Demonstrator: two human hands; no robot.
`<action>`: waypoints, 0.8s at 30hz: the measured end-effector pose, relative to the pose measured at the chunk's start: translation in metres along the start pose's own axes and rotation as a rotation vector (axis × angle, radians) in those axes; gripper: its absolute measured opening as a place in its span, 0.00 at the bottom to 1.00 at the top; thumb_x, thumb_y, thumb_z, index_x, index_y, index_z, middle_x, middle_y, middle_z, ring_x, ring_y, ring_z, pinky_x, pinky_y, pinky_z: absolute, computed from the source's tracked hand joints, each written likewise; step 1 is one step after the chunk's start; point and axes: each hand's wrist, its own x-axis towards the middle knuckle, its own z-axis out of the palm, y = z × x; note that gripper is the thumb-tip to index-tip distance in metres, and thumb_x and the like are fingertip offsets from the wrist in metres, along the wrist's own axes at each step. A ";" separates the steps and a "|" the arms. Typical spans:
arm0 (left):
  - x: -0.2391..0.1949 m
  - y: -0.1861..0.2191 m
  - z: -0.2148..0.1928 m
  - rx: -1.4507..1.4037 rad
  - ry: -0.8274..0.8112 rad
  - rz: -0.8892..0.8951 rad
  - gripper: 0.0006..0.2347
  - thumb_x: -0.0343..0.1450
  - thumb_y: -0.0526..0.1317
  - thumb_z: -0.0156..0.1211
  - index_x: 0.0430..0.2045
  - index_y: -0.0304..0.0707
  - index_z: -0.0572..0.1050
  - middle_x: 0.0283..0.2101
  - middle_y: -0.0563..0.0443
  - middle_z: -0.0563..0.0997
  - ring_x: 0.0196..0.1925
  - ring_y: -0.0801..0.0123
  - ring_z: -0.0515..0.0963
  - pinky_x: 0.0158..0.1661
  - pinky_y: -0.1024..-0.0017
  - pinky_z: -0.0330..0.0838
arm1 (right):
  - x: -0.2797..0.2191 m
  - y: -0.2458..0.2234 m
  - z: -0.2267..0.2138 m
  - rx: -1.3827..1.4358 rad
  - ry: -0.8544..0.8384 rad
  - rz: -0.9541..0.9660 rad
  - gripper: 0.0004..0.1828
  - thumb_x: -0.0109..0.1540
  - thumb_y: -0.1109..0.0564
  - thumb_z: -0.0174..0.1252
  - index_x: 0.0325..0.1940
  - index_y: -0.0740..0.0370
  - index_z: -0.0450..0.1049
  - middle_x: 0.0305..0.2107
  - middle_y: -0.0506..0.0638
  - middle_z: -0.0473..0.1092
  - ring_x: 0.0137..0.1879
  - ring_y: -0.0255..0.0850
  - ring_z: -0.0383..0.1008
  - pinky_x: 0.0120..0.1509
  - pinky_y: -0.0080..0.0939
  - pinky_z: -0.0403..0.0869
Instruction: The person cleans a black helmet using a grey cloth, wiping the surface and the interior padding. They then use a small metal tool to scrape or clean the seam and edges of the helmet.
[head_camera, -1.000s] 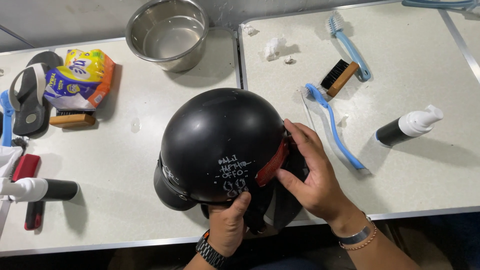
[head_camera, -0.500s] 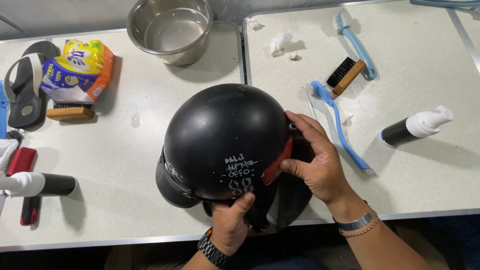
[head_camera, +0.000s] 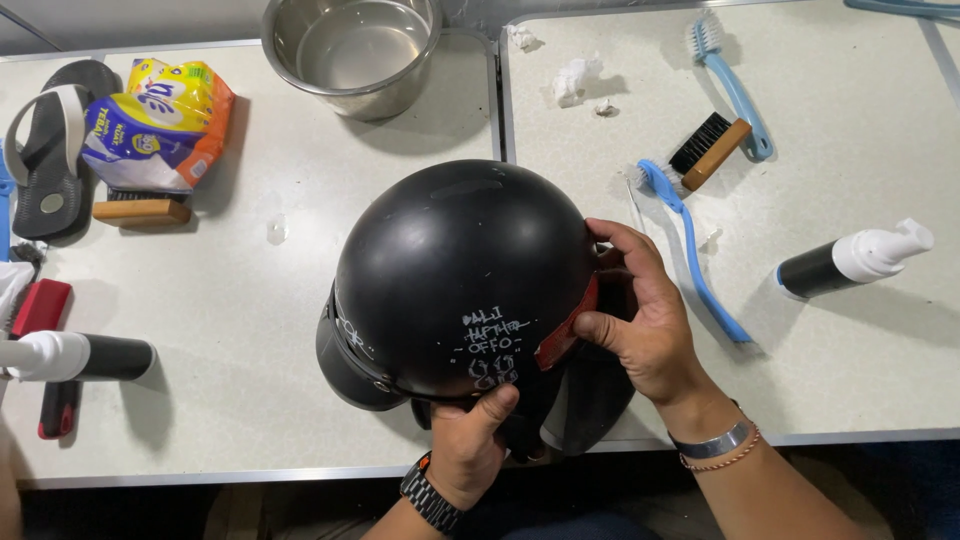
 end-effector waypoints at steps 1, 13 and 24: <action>0.000 -0.001 0.000 -0.003 0.006 0.006 0.23 0.67 0.38 0.70 0.56 0.31 0.73 0.58 0.39 0.79 0.62 0.51 0.78 0.65 0.57 0.71 | 0.000 0.002 0.000 -0.004 -0.004 -0.014 0.42 0.55 0.43 0.64 0.71 0.57 0.63 0.62 0.50 0.63 0.60 0.42 0.68 0.69 0.43 0.69; 0.002 0.010 0.005 0.133 -0.033 0.049 0.20 0.69 0.43 0.68 0.52 0.31 0.76 0.55 0.41 0.81 0.59 0.53 0.80 0.63 0.60 0.72 | -0.021 0.009 0.005 -0.355 -0.111 -0.104 0.72 0.45 0.35 0.73 0.80 0.59 0.38 0.76 0.62 0.44 0.82 0.56 0.42 0.83 0.58 0.46; 0.003 0.012 0.008 0.045 -0.037 0.035 0.22 0.69 0.41 0.67 0.55 0.29 0.73 0.57 0.39 0.79 0.61 0.52 0.78 0.64 0.58 0.71 | -0.023 0.009 0.003 -0.327 -0.111 -0.142 0.69 0.47 0.37 0.72 0.80 0.60 0.39 0.76 0.62 0.46 0.82 0.56 0.44 0.83 0.57 0.47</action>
